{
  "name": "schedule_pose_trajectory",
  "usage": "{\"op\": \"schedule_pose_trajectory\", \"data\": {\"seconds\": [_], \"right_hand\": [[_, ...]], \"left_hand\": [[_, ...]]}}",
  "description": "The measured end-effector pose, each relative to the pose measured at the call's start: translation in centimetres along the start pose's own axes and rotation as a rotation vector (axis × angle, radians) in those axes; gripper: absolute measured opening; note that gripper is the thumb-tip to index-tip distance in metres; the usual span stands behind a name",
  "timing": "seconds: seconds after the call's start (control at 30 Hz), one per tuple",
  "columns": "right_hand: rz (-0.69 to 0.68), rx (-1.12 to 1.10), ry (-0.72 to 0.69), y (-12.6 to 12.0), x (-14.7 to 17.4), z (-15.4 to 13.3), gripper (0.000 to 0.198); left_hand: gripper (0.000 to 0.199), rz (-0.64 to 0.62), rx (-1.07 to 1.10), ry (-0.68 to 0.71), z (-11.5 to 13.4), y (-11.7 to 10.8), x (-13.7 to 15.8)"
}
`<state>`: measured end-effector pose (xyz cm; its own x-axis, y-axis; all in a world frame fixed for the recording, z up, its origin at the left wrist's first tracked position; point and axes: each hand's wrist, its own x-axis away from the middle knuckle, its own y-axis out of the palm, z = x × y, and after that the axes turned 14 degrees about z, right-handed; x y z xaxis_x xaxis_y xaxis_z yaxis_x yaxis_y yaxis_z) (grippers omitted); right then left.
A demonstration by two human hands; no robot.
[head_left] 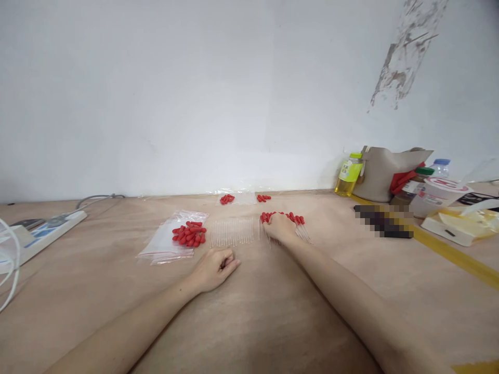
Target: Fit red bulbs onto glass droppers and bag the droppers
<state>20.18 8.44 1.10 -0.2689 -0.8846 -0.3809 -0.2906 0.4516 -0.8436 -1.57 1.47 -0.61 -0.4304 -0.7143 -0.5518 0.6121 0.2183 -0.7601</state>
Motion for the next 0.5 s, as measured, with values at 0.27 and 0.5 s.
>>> {"op": "schedule_pose_trajectory", "data": {"seconds": [0.27,0.5], "right_hand": [[0.010,0.018,-0.112,0.0,0.7,-0.4,0.030],[-0.073,0.123,-0.127,0.8,0.4,-2.5,0.025]], "left_hand": [[0.029,-0.042,-0.033,0.014,0.3,-0.4,-0.2],[0.013,-0.029,-0.002,-0.008,0.2,-0.1,0.1]]}}
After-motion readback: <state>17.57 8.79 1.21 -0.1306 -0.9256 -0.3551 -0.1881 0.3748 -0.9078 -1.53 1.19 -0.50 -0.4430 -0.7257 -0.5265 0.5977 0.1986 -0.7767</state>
